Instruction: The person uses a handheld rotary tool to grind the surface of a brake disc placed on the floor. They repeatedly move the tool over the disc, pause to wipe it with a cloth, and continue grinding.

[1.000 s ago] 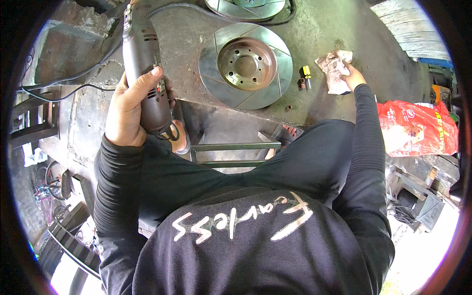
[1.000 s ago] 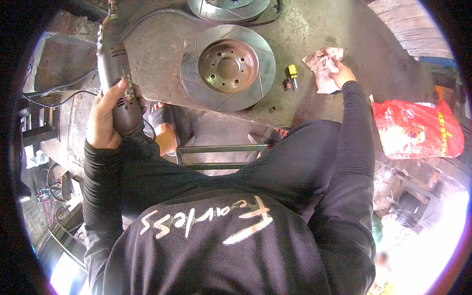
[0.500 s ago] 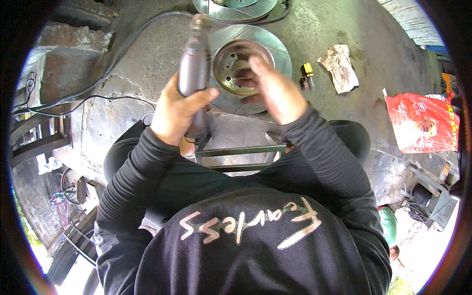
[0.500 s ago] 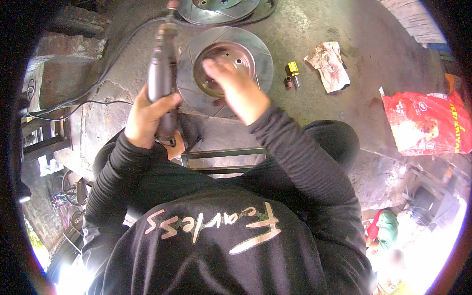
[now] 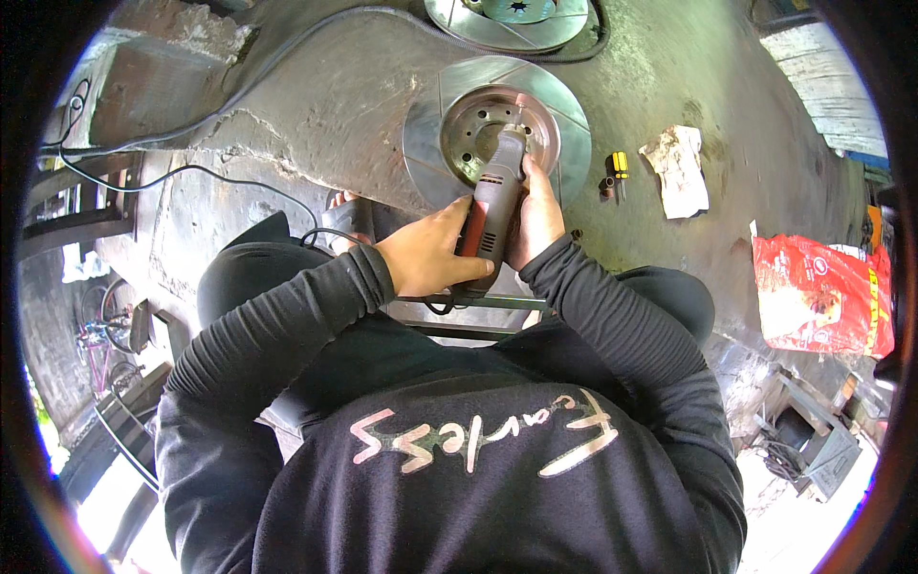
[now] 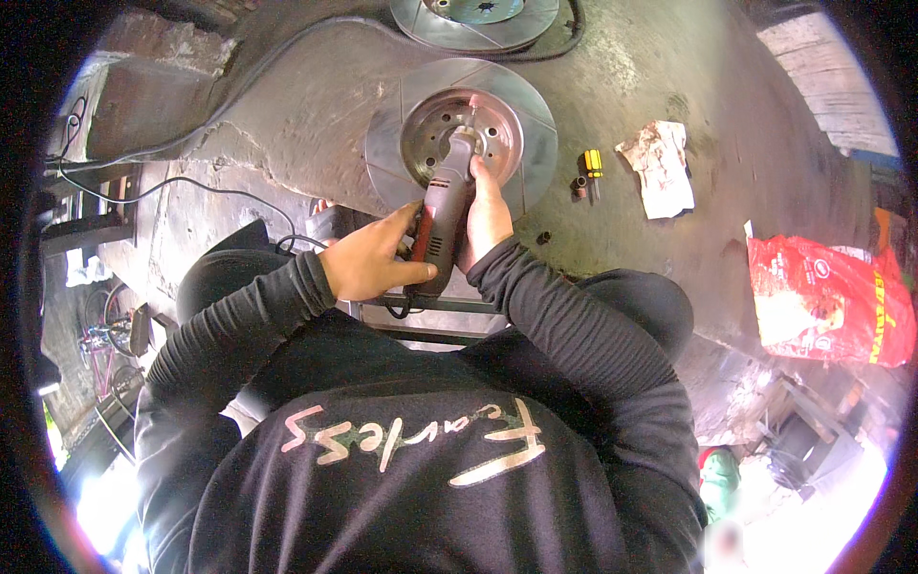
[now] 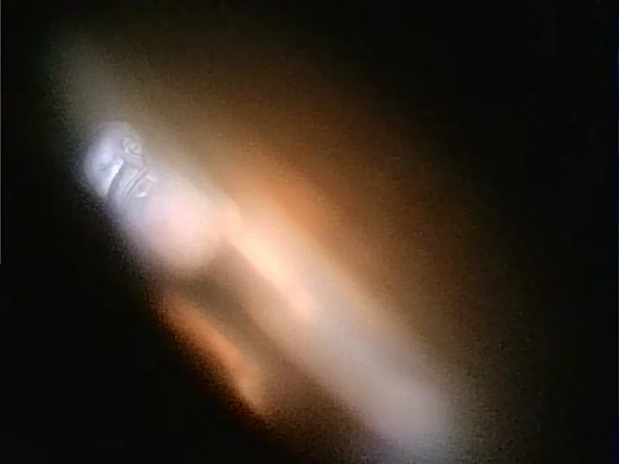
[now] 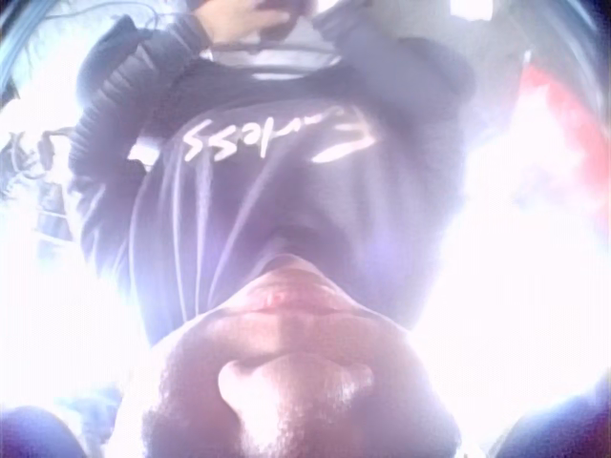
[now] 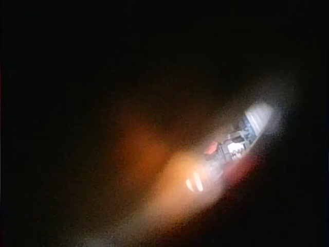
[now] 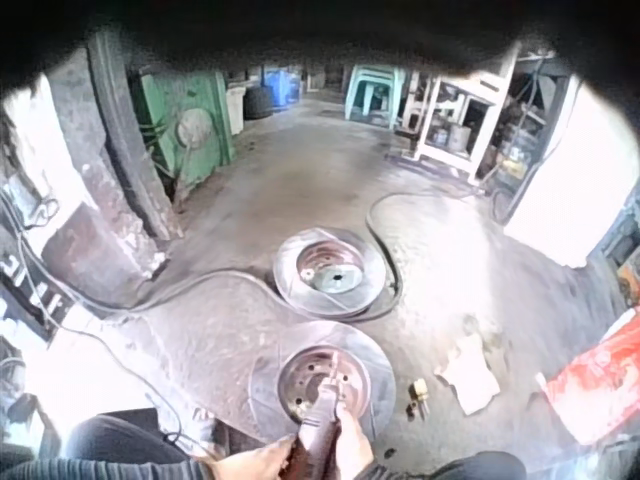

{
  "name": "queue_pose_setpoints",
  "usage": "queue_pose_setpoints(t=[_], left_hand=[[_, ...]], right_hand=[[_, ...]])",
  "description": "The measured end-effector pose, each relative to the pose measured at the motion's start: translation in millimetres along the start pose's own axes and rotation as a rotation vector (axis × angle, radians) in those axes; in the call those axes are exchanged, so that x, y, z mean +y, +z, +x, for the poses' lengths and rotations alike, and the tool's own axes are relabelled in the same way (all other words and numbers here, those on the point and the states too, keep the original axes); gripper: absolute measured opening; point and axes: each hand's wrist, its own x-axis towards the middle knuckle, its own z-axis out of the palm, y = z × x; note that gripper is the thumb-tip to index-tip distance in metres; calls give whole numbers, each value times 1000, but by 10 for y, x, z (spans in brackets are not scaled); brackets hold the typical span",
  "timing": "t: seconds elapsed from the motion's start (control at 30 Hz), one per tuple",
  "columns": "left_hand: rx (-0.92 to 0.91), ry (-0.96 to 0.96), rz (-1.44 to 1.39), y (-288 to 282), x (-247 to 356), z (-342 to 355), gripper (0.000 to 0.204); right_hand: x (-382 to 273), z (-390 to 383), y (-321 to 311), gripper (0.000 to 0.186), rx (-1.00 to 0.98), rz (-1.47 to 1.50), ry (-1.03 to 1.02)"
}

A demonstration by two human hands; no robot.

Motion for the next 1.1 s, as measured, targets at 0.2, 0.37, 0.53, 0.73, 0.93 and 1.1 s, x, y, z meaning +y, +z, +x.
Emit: queue_pose_setpoints(t=[0.2, 0.37, 0.53, 0.73, 0.93, 1.1], left_hand=[[40, 44, -136, 63, -112, 43, 94], [171, 16, -56, 257, -115, 35, 100], [199, 32, -52, 310, -146, 50, 98], [190, 18, -82, 208, -150, 143, 94], [272, 48, -88, 141, -156, 184, 92], [248, 22, -126, 72, -117, 193, 89]], right_hand=[[0, 59, -8, 43, -3, -31, 42], [67, 142, -5, 44, 103, -36, -6], [82, 183, -17, 47, 152, -71, -7], [47, 227, -37, 45, 114, -42, -13], [-12, 295, 23, 42, 99, -86, -10], [1, 402, -36, 45, 120, -58, -29]])
